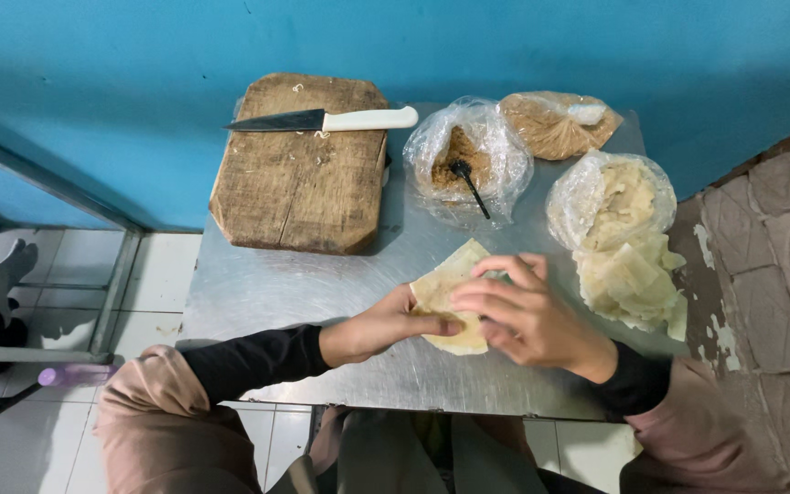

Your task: The person picks up thin square pastry wrappers one at a time and arranges them in an overlapping fan-shaped stack on a metal table. After building the stack, the person uses a spoon to scoop brown filling from a plastic-covered bowl and spoons it onto the arranged wrappers.

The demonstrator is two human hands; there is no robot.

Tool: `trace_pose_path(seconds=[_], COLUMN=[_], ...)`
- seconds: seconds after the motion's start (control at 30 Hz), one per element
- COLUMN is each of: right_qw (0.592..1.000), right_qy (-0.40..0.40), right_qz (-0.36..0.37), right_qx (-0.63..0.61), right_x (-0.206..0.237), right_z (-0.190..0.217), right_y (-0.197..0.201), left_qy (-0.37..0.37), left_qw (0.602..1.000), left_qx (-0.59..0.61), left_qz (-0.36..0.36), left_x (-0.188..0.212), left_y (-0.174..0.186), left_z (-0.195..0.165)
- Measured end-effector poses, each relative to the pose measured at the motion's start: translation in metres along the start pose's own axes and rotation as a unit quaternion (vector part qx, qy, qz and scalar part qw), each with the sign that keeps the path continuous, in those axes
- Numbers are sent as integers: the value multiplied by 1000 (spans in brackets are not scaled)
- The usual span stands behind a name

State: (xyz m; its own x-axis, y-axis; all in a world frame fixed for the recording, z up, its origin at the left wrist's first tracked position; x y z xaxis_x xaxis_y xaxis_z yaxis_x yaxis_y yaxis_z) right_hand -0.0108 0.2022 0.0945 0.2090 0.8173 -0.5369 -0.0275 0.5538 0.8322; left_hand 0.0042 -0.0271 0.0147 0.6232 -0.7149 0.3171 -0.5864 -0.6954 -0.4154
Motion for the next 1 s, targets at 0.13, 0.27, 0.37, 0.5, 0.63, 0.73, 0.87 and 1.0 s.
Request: trace_pose_path(seconds=[0.13,0.27,0.37,0.5,0.63,0.73,0.87,1.0], right_qw=[967,899,890,942,906,930,953,927], right_qy=[-198,-355,-341,-246,-299,-273,-258,-353], right_qz=[-135,-72,-65,-114,-141,-147,-120,34], right_qx=[-87,-246,-297,-198,-265,-199,-102,-126], right_x=[12,18,19,22,25,21,7,-7], right_z=[-9,-25,-24,-16,-12,-4,9,3], right_y=[-7,-13,-15,-10,-3,0,-1,-6], left_qy=[21,0,-20,-27,-13,-303,-277,-137], left_qw=[1000,1000,997,981,882,747,732,735], left_qx=[-7,-25,-71,-181,-414,-522,-555,-605], left_qz=[-5,-6,-27,-69,-223,-278,-281,-275], left_x=[0,3,6,15,20,30,39,34], left_y=[-2,-6,-10,-15,-16,-16,-22,-24], left_z=[-2,-8,-14,-19,-31,-50,-55,-48])
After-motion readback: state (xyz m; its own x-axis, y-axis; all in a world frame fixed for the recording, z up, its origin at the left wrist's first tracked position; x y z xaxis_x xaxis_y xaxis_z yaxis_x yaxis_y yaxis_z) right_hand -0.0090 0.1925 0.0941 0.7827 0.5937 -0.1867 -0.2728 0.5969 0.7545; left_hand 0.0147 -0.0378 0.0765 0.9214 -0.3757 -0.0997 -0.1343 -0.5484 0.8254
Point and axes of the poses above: each hand's wrist, its own x-axis away from the middle knuckle, its own y-axis out of the back of the hand, z = x × y, the point moved 1 cm from there along -x, towards the middle knuckle, and after that the axes turned 13 degrees about y, right-handed, at the moved point
